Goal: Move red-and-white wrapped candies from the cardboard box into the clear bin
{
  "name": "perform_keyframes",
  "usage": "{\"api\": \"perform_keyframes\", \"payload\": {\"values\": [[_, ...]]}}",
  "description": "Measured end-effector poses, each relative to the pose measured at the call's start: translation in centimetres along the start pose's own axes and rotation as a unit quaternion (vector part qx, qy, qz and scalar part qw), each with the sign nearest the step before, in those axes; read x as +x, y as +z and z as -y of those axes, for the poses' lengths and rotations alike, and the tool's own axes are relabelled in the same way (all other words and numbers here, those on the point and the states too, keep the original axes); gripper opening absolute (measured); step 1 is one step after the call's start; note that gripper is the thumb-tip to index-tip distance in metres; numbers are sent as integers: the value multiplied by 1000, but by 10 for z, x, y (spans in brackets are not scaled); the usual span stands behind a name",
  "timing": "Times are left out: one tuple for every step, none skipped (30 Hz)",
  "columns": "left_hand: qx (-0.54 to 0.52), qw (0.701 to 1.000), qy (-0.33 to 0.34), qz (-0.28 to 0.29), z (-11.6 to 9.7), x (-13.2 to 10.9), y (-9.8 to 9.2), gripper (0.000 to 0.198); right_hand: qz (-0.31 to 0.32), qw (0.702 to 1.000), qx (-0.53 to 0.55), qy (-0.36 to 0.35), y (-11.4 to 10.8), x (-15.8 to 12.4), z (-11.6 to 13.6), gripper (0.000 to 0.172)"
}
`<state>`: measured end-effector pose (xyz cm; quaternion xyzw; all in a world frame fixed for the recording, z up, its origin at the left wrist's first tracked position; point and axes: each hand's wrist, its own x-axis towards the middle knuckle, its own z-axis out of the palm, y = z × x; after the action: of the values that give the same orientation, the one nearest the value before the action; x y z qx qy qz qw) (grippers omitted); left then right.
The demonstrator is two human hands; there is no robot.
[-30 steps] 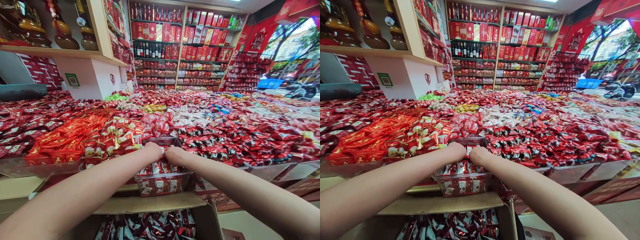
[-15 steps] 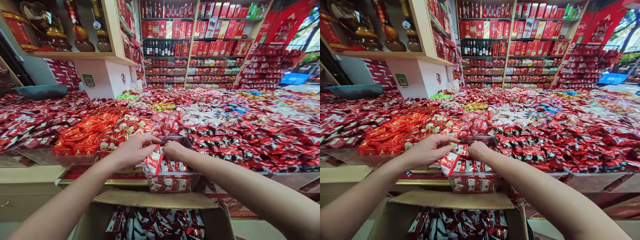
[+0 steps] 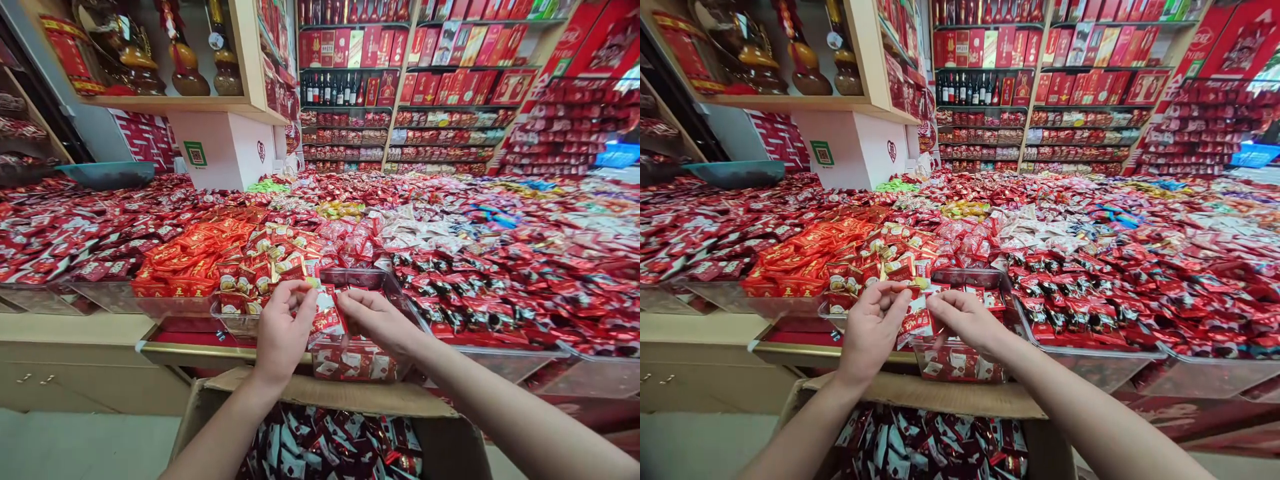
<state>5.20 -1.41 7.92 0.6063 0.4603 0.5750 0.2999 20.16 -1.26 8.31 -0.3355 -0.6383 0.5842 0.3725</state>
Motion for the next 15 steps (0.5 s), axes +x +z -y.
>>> {"api": "perform_keyframes", "payload": {"values": [[-9,1000,-2,-2,0,-1,2,15,-3,1000,25,10,1,-2,1,37],[-18,1000,-1,-2,1,-1,4,15,-6,999,40,14,2,-4,3,36],[-30,1000,-2,8,1,-2,5,17,-12,999,47,14,1,-5,4,37],[-48,998,-9,33,0,-2,5,20,-25,998,51,14,0,-6,5,37],[-70,995,-27,71,-1,-3,5,25,-45,997,55,15,-2,-7,7,36],[-96,987,-54,114,-2,-4,5,31,-65,996,57,18,-4,-8,7,35],[-123,977,-86,153,-3,-5,4,37,-83,995,55,20,-6,-9,8,35],[-148,964,-119,185,-4,-6,4,41,-96,994,48,23,-8,-10,8,35],[-169,953,-148,205,-5,-6,3,44,-103,994,39,26,-10,-12,8,35],[-190,942,-171,216,-6,-7,3,45,-103,994,28,28,-12,-14,8,34],[-210,933,-192,222,-7,-8,2,45,-98,995,17,28,-14,-17,8,34],[-233,922,-210,229,-9,-8,2,45,-94,995,6,24,-15,-20,9,33],[-259,909,-226,234,-10,-9,1,46,-94,995,-1,13,-15,-23,9,31],[-291,894,-244,239,-12,-10,1,45,-93,996,-6,-5,-16,-26,10,31],[-328,874,-264,243,-13,-11,1,44,-87,996,-9,-28,-17,-29,11,32]]}}
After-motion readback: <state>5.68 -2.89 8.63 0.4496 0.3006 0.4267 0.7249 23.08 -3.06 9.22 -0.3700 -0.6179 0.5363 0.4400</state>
